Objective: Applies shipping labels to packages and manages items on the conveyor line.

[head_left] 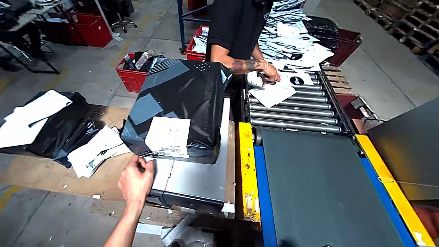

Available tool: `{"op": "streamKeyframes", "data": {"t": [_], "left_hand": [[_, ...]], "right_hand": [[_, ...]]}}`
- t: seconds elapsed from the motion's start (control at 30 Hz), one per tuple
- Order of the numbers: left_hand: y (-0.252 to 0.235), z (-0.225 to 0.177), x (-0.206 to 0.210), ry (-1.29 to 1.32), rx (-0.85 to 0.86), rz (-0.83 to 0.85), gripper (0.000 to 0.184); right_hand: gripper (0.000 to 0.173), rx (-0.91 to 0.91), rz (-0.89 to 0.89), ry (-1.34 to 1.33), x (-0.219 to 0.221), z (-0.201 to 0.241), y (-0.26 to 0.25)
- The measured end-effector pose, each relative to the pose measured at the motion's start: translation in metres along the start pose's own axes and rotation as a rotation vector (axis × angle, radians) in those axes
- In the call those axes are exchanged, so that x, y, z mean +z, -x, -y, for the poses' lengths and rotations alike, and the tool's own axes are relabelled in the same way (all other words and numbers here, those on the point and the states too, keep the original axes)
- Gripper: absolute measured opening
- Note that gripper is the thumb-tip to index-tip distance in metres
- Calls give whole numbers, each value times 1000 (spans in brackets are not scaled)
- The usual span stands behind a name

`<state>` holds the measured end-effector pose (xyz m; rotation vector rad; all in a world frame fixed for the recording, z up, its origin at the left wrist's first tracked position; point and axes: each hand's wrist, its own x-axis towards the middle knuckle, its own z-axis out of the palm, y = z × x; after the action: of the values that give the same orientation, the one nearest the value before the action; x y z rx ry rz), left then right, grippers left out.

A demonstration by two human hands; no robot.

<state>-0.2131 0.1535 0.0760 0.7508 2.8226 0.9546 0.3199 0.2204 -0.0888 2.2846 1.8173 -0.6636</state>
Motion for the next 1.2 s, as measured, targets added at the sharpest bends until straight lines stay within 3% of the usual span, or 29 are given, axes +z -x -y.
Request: {"op": "streamKeyframes", "data": {"t": [0.2, 0.3, 0.37, 0.43, 0.5, 0.67, 0.8, 0.93, 1.03, 1.13, 1.2], "left_hand": [[1, 1, -10, -13, -15, 65, 23], [0, 3, -14, -21, -11, 90, 23], [0, 5, -14, -35, -10, 105, 24], [0, 5, -14, -49, -8, 117, 25], [0, 6, -14, -59, -7, 121, 26], [1, 5, -13, -53, -3, 115, 26], [2, 2, -13, -52, -9, 115, 25], [3, 0, -11, -49, -4, 99, 24], [5, 1, -12, -37, 19, 105, 28], [7, 2, -1, 16, 77, 81, 30], [6, 3, 2, 44, 101, 55, 31]], "right_hand": [[34, -523, 208, -665, 102, 201, 113], [30, -430, 469, -910, 103, 262, 136], [40, -351, 562, -975, 99, 280, 142], [58, -315, 626, -974, 96, 284, 142], [63, -313, 665, -938, 95, 282, 139], [31, -306, 565, -1102, 97, 289, 136], [20, -106, 532, -1244, 80, 305, 144], [19, 79, 473, -1323, 68, 321, 148], [10, 40, 354, -1348, 79, 326, 151], [18, -65, 389, -1202, 67, 293, 142], [21, -112, 380, -1076, 54, 234, 112]]}}
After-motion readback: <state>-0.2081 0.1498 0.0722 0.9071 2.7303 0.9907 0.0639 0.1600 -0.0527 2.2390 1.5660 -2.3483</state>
